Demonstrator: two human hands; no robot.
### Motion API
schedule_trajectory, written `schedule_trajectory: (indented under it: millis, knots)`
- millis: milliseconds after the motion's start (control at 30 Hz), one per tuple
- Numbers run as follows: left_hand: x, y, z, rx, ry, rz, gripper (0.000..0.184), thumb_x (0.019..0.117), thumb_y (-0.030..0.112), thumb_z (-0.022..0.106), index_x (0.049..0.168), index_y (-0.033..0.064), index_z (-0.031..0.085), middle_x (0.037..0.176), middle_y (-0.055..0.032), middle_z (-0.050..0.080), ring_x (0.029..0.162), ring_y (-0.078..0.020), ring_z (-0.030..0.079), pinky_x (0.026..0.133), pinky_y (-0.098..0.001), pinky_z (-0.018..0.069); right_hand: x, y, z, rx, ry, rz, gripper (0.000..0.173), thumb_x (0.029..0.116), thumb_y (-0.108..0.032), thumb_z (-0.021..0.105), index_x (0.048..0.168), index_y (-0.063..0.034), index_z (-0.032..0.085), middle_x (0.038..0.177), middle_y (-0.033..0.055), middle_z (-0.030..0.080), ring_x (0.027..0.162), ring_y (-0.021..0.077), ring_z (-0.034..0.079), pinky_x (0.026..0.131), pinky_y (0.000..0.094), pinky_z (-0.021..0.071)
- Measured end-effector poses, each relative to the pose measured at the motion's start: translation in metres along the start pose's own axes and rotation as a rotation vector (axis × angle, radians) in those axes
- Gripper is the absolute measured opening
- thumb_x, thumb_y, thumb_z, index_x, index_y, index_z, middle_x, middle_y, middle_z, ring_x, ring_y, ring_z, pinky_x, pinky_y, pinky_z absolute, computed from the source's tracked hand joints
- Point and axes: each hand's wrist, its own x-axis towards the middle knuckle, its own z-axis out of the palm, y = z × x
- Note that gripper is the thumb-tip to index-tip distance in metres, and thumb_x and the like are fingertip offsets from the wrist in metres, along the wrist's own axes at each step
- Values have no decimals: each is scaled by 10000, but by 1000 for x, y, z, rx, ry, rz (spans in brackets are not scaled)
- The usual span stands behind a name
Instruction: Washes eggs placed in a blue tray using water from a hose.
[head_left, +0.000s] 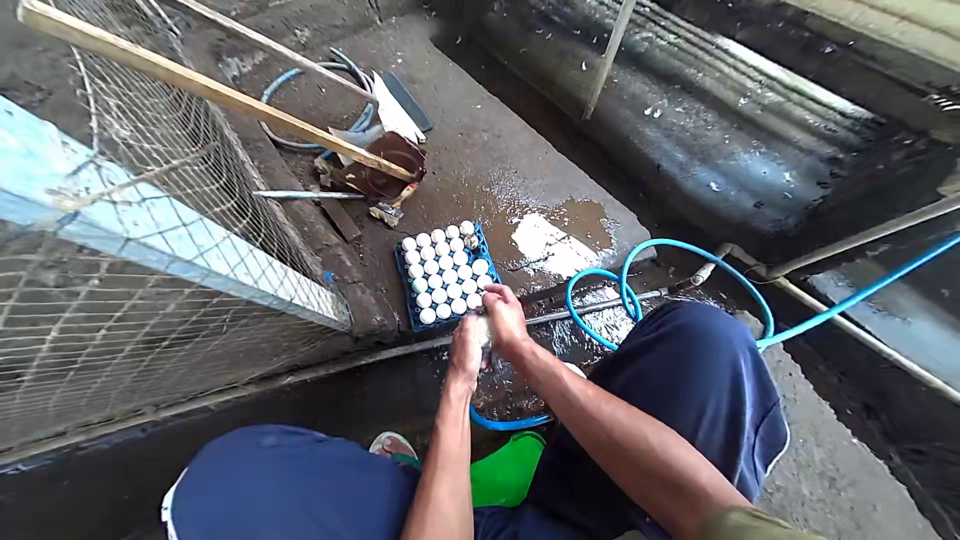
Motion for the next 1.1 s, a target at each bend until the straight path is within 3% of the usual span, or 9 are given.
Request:
schedule_trajectory:
  millis: [133,267,367,500,633,767,867,1033,1100]
  knots:
    - [2,0,-3,-79,-14,53,486,1132,232,198,1298,-50,556,1135,-152,621,993,-155,599,893,-343,507,-14,4,6,-35,-15,-63,390,1033,-212,495,1364,-22,571,1270,184,650,1164,277,625,981,499,503]
    - [8,-2,-6,-89,-116,-18,422,1113,335,245,1044,98,587,674,-1,546,443,-54,427,386,-205,369,12,0,-2,186,-105,212,297,1073,-212,457,1284,-33,563,1076,156,655,932,239,649,814,444,549]
    - [7,-2,-16,-151,-211,-2,300,1071,300,408,1281,96,479,880,-40,578,534,-77,499,433,-214,425,19,0,-4,370,-135,280,297,1083,-245,409,1203,-20,561,963,139,660,822,217,661,726,394,567]
    - [3,3,-14,-118,-154,81,494,1128,303,206,1495,44,412,1421,-126,529,1190,-143,566,992,-338,487,-6,-3,1,-140,-101,-132,413,1074,-234,371,1364,-38,592,1272,176,664,1182,271,634,1008,493,501]
    - [3,-1,3,4,0,86,460,1127,330,201,1140,66,577,887,-46,628,674,-56,571,554,-226,486,3,3,0,-88,-37,-20,386,1064,-234,425,1377,-65,575,1250,206,649,1150,312,620,962,541,493]
    - [-1,-2,1,-29,18,178,468,1124,156,217,1415,-128,448,1408,-268,518,1291,-219,514,1119,-339,386,-17,5,7,-119,-71,-148,400,1065,-191,384,1344,-19,614,1311,178,645,1240,261,601,1067,479,466]
    - [-2,-1,9,102,116,80,501,1127,295,219,1155,10,631,1041,-134,650,924,-159,630,770,-334,531,3,8,3,-6,-19,8,353,1072,-218,434,1337,-47,592,1212,191,656,1108,283,631,946,509,506]
    - [-1,1,0,49,-34,83,490,1131,237,199,1427,-76,433,1333,-236,560,1180,-208,569,1039,-374,453,-11,14,2,-37,-27,-107,396,1049,-193,383,1297,-5,628,1228,188,672,1138,267,638,977,496,502]
    - [4,-4,-3,79,-116,-7,378,1112,314,253,1316,66,452,888,-46,572,636,-62,515,561,-239,468,12,18,-3,139,-60,106,353,1083,-215,399,1303,-7,580,1166,183,648,1039,256,634,900,470,524]
